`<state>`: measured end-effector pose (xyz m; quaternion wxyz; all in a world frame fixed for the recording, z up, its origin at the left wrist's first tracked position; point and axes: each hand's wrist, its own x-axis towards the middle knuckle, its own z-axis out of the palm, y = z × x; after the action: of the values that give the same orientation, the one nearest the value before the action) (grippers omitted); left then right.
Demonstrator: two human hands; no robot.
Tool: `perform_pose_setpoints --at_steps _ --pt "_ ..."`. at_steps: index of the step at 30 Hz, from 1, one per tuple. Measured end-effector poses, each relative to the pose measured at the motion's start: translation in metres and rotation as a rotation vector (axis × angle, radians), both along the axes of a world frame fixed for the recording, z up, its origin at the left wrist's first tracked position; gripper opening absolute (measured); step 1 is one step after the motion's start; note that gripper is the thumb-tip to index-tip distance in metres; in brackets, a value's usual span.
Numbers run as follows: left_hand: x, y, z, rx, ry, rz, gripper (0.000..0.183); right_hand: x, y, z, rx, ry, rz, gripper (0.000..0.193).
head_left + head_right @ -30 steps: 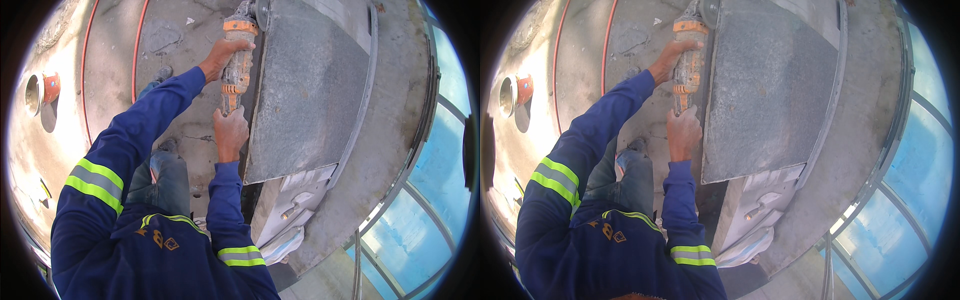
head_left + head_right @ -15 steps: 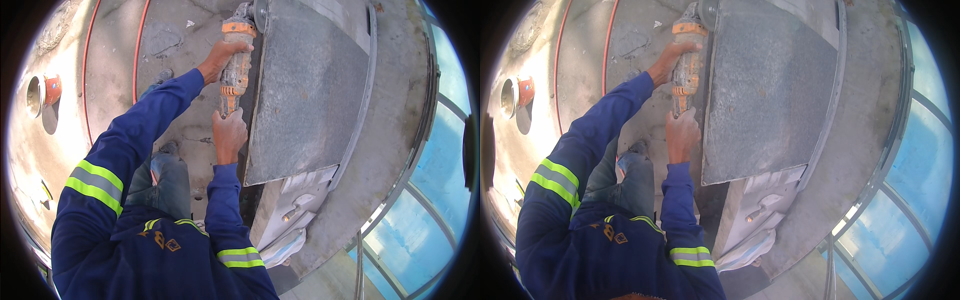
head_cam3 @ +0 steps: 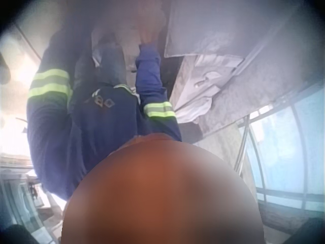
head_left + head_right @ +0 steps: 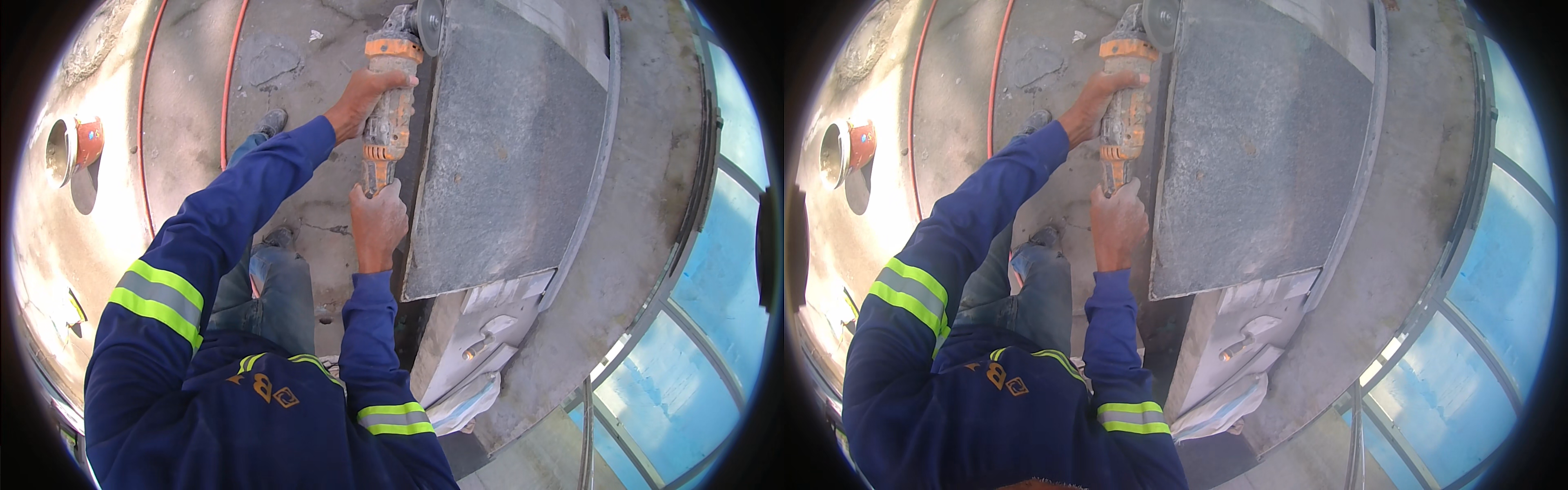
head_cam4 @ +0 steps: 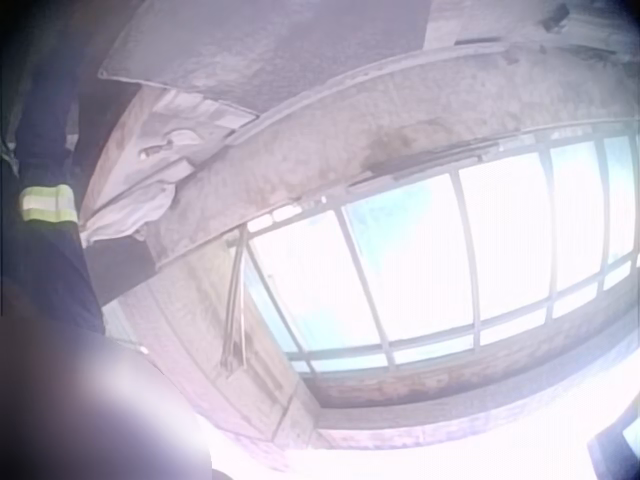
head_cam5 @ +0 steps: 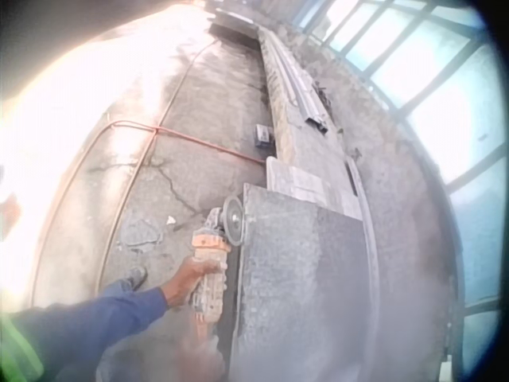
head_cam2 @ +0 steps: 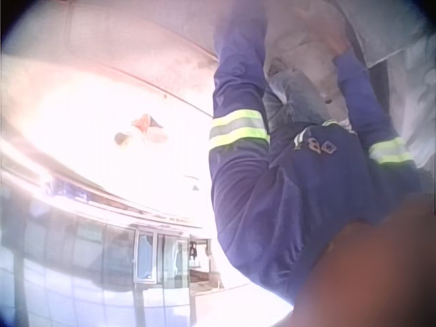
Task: The person picks up a large stone slab, positions it on the floor, and uses an angle grinder to cut along its edge. The slab is handled by hand and the cutting action is continuous from about 00:46 to 01:49.
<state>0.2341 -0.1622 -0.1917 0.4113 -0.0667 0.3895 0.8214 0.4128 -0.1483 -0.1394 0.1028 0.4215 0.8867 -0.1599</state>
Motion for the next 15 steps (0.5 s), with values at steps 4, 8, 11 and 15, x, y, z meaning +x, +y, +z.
perform_pose_setpoints --at_steps 4,8,11,15 --pt "-0.0017 0.0019 -0.0012 -0.005 0.009 -0.002 0.043 -0.0061 0.0020 0.0031 -0.031 -0.036 -0.027 0.043" --pt "-0.0040 0.0053 -0.0041 -0.003 0.021 -0.002 0.043 -0.0090 0.0047 0.0041 -0.054 -0.036 -0.042 0.043" --pt "-0.0051 0.0076 -0.0052 -0.009 0.021 0.001 0.043 -0.0101 0.0066 0.0022 -0.066 -0.029 -0.047 0.042" --pt "-0.0062 0.0087 -0.0056 -0.009 0.003 0.002 0.041 -0.0089 0.0081 0.0000 -0.059 -0.024 -0.043 0.043"
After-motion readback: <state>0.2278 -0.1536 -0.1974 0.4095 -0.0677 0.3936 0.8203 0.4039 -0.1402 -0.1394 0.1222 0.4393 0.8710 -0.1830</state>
